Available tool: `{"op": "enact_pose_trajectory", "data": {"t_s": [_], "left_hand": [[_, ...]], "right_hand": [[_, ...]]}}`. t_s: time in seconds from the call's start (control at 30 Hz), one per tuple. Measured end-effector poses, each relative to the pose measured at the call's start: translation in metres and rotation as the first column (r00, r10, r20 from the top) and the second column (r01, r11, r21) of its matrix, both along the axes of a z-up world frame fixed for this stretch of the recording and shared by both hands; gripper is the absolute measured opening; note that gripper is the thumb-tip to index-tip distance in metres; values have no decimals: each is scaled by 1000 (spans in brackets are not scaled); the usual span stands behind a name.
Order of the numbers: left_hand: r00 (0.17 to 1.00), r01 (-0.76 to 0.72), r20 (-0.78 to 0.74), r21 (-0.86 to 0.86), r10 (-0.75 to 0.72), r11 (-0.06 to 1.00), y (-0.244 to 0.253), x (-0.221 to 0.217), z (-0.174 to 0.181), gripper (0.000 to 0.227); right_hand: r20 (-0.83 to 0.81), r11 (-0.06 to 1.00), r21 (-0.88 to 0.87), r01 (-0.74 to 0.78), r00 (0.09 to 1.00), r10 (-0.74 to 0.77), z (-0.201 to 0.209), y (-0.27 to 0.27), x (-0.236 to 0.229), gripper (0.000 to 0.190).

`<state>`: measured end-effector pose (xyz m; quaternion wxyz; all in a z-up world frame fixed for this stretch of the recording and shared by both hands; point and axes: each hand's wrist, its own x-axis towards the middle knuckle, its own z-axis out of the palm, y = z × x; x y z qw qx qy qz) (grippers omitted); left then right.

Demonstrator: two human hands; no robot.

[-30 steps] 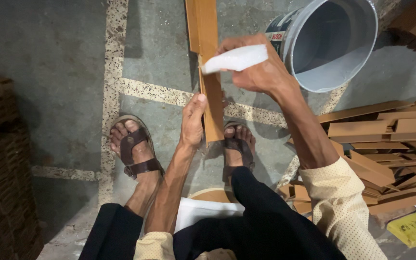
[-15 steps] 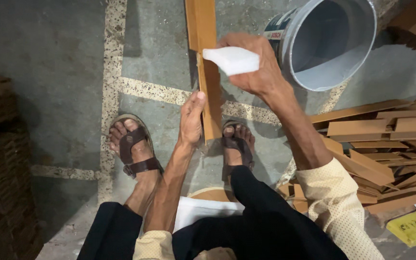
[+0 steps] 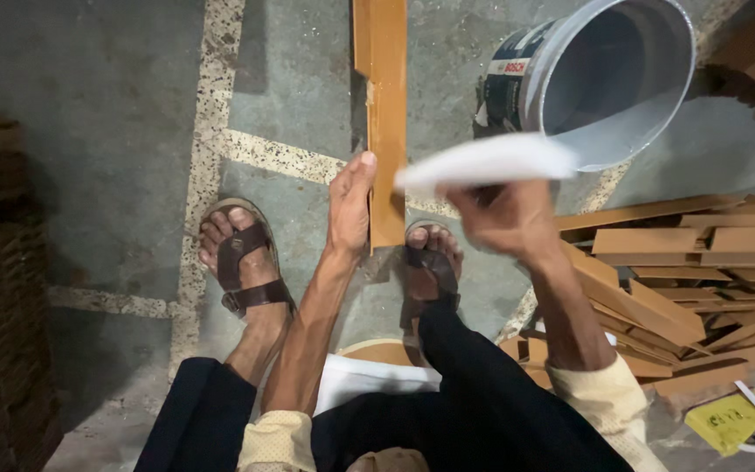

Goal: The person wipes the surface of thin wooden strips using a white cloth. They pick up individual strips from a pile on the floor, wipe them thoroughly, and place them back down. The task involves repetitive handling of multiple wooden pieces in a workshop environment.

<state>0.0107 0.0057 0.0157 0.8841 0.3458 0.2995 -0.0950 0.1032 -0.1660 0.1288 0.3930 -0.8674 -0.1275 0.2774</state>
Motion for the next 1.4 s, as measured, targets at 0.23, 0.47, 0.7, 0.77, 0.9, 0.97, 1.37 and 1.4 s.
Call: {"op": "enact_pose_trajectory", "data": {"t_s": [0.23,0.47,0.7,0.77,0.9,0.97,1.37,1.4], "left_hand": [[997,31,-77,70,-26,997,-7,11,17,32],[995,-95,-34,-37,94,995,-19,4,-9,34],[998,-50,-43,-25,49,998,-16,5,-5,34],[997,-56,-57,-70,52,996,-14,7,3,34],[993,-118,-51,-161,111,980,-21,9,3,32],[995,-95,-33,-170,91,981,-21,7,-6,33],[996,-89,13,-191,93,977,-5,8,-16,37],[997,-82,-16,-176,80,981,-6,5,-13,38]], "right_hand": [[415,988,124,88,900,-133,-63,40,42,20],[86,965,225,137,983,-160,-53,20,-18,36],[-189,934,150,324,937,-295,-26,-6,-56,30],[39,956,100,275,959,-280,-37,-2,-23,24],[328,985,154,83,936,-130,-63,27,26,22],[300,996,77,49,951,-70,-70,35,30,26],[-232,987,53,150,963,-134,-18,-12,-54,31],[-142,995,16,101,985,-98,-17,-12,-43,31]]}}
